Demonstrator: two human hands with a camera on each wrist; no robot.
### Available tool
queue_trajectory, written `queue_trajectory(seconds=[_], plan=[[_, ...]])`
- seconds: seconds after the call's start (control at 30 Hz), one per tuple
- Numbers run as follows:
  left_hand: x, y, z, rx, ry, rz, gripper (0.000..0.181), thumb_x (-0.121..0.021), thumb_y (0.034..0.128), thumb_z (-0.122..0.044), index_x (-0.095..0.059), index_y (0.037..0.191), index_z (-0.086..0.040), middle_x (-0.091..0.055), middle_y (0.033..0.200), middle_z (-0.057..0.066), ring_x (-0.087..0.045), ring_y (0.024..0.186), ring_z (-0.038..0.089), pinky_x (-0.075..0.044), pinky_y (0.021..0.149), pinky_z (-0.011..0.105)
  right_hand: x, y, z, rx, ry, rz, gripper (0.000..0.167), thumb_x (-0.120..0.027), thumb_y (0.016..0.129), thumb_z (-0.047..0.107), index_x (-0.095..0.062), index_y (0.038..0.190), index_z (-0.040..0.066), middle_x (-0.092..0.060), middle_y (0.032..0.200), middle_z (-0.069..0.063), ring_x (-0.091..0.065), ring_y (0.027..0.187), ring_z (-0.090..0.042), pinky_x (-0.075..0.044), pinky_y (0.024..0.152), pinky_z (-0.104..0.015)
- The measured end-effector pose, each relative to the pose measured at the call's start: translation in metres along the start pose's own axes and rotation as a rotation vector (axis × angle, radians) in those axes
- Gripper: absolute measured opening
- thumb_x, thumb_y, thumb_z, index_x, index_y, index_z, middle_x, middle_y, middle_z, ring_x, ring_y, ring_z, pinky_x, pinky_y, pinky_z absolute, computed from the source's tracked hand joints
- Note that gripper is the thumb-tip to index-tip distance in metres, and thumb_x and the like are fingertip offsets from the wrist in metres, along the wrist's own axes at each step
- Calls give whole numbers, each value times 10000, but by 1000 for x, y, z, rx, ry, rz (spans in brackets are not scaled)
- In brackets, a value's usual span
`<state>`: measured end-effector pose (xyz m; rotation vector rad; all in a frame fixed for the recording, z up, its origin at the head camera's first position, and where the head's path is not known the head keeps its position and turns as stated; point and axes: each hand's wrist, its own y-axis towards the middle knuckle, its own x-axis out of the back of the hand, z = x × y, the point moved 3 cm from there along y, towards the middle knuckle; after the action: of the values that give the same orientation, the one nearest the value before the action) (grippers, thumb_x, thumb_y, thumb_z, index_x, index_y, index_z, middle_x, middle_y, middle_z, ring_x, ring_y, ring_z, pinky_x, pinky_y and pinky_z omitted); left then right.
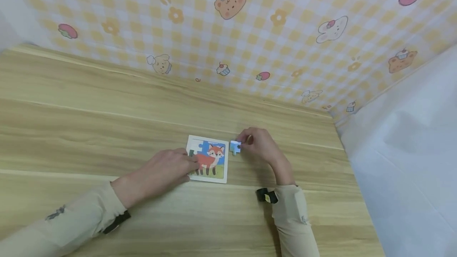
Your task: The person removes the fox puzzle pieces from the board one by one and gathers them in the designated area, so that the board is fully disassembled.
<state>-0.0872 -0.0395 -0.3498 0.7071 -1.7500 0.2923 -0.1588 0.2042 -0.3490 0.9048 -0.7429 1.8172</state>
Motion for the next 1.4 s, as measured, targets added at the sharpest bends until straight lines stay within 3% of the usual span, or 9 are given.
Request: queue_trajectory(seconds=[0.3,0.73,0.97,1.27,1.4], plan=[[2,1,-7,10,61,-9,268,-723,775,-71,-701,1042,-75,-672,1039,47,-582,791,189,-503,637,289,-1,1,-2,1,9,15,133,-668,796,-31,-703,861,80,-648,832,9,-558,748,-147,-477,678,-293],[0,0,-9,55,90,-11,262,-726,765,-58,-700,1025,-85,-662,1009,36,-579,777,184,-469,555,258,-5,3,2,7,-14,8,151,-661,801,-45,-698,875,81,-637,818,4,-563,759,-144,-479,697,-290],[0,1,-10,78,102,2,249,-731,745,-8,-708,976,-98,-658,935,16,-472,661,153,-390,498,213,-5,3,1,-5,-25,-3,146,-665,798,-39,-698,864,87,-634,816,8,-560,755,-144,-480,692,-286],[1,0,-10,78,110,-2,261,-716,735,28,-711,964,-98,-660,916,11,-465,646,150,-384,493,211,-7,5,1,8,-18,9,127,-665,803,-31,-699,866,74,-642,822,-29,-565,759,-148,-481,702,-287],[0,0,-10,79,105,7,268,-726,733,29,-714,967,-102,-662,929,11,-464,650,147,-381,491,207,-3,3,2,-3,-26,-32,121,-658,818,-13,-704,879,82,-645,839,-15,-563,757,-149,-478,680,-290]])
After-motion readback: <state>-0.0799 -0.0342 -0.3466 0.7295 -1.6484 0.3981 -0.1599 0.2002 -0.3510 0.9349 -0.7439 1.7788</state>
